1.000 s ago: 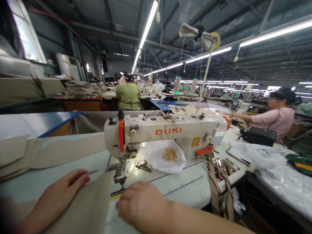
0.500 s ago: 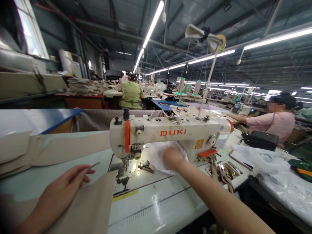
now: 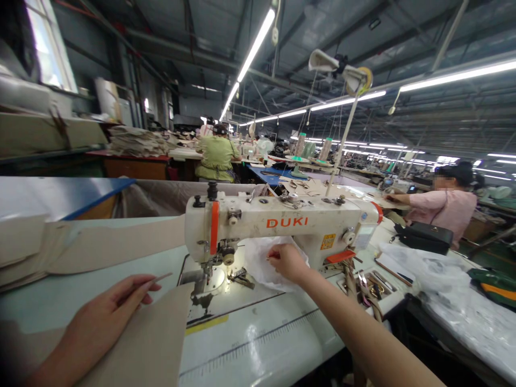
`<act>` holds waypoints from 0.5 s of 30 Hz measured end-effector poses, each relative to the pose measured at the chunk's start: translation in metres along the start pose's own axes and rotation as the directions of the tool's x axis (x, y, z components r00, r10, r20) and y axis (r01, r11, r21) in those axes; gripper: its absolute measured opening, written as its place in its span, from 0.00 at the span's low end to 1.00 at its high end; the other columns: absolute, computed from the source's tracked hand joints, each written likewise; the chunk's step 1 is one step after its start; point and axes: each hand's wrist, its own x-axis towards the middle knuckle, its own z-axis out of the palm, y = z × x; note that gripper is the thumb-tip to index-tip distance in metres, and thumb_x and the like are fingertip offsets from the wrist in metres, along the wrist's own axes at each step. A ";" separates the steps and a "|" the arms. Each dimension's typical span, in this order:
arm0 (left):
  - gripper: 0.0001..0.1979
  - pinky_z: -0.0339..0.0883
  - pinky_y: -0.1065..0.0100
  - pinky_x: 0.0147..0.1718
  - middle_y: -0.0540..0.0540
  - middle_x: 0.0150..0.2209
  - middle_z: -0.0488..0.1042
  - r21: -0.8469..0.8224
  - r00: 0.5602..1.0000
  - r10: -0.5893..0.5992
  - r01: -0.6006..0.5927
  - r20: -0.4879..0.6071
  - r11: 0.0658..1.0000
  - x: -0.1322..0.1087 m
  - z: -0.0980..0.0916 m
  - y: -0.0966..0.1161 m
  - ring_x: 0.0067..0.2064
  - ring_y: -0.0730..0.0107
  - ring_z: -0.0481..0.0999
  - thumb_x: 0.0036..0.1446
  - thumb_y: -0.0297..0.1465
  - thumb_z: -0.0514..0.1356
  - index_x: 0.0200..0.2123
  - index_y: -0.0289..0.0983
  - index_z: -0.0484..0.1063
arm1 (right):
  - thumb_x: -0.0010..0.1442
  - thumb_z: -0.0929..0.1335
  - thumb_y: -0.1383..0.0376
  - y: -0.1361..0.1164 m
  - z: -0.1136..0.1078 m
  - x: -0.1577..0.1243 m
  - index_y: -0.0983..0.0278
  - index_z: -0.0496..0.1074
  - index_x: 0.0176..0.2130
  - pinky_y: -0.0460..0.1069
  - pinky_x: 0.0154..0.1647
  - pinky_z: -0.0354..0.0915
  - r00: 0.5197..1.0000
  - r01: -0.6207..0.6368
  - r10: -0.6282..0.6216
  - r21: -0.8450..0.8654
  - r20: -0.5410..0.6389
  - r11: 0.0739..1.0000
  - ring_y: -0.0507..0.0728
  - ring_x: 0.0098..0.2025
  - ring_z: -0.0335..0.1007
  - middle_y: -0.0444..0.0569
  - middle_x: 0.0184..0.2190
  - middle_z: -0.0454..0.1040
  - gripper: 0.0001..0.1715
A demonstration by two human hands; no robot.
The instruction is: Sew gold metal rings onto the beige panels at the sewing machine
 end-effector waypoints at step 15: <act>0.12 0.62 0.71 0.28 0.54 0.21 0.70 -0.087 0.982 0.109 -0.096 0.155 0.992 -0.025 -0.004 0.016 0.26 0.68 0.69 0.51 0.40 0.53 0.27 0.41 0.72 | 0.42 0.76 0.70 -0.067 0.037 -0.049 0.67 0.74 0.31 0.42 0.35 0.67 0.854 -0.516 -0.063 0.856 0.516 0.029 0.48 0.30 0.73 0.47 0.30 0.77 0.13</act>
